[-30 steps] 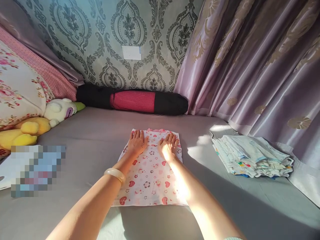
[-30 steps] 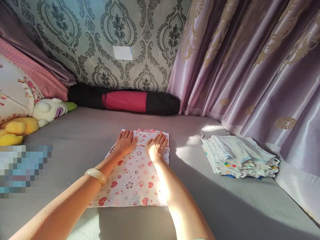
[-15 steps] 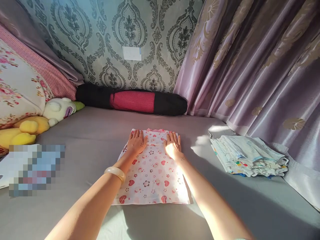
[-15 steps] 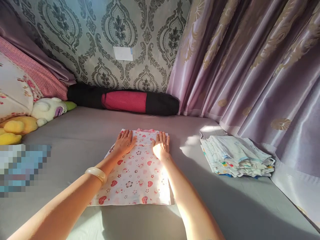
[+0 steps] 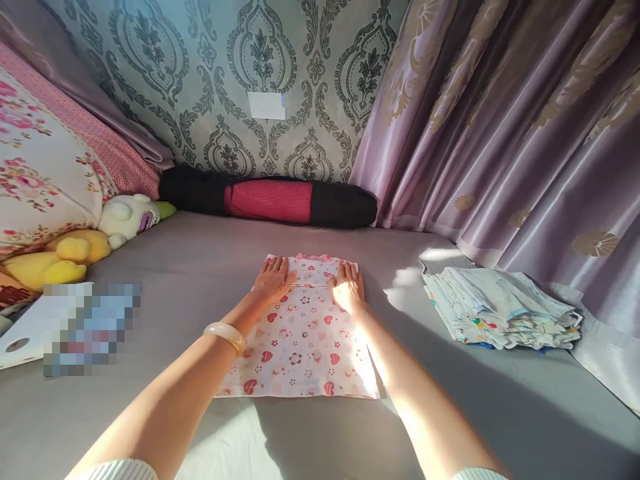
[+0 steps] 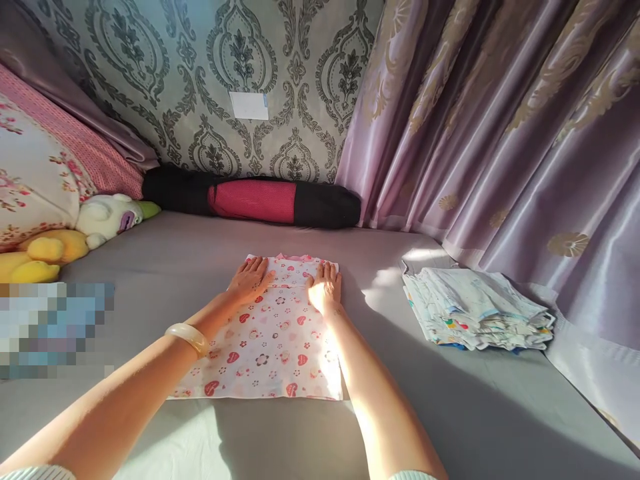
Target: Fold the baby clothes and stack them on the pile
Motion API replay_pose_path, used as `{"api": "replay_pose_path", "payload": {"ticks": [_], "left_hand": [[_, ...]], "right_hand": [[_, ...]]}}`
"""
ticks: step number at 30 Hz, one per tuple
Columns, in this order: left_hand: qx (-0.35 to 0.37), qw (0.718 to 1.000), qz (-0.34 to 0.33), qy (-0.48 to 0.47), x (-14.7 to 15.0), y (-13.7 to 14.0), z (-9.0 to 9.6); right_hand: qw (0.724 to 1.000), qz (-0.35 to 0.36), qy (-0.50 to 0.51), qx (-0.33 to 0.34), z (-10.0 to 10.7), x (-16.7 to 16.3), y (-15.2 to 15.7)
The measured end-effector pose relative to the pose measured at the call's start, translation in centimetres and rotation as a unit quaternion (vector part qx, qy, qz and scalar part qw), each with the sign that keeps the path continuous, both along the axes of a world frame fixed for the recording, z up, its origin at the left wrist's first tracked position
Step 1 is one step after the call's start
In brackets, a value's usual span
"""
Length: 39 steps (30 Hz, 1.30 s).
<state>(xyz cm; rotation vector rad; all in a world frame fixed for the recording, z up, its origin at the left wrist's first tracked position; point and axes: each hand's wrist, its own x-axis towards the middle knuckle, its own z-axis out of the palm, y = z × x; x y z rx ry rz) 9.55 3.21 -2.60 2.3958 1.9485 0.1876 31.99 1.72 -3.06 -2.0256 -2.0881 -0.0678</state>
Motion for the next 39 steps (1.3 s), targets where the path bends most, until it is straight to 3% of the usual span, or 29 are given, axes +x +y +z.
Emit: {"api": "replay_pose_path", "payload": {"ticks": [5,12,18,24,28,34,39], "left_hand": [[0.039,0.999,-0.036,0.008,-2.0,-0.9,0.2],[0.023,0.999,-0.036,-0.005,-3.6,-2.0,-0.6],[-0.012,0.999,-0.031,-0.011,-3.7,-2.0,-0.4],[0.028,0.999,-0.032,0.021,-2.9,-2.8,0.5],[0.050,0.995,-0.090,0.012,-2.4,-5.3,0.9],[-0.027,0.973,-0.230,-0.017,-1.9,-11.8,1.7],[-0.069,0.963,-0.259,-0.041,-1.8,-15.2,2.7]], "right_hand": [[0.998,0.023,-0.005,-0.057,1.5,0.6,-0.6],[0.989,0.133,-0.035,-0.046,1.9,0.8,-3.3],[0.988,0.137,-0.037,-0.056,1.3,0.9,-3.4],[0.988,0.132,-0.044,-0.064,1.7,0.8,-3.4],[0.985,0.150,-0.040,-0.080,2.5,0.4,-5.5],[0.961,0.262,-0.016,-0.081,3.0,-0.3,-12.1],[0.954,0.287,-0.004,-0.089,2.7,-0.4,-14.9]]}}
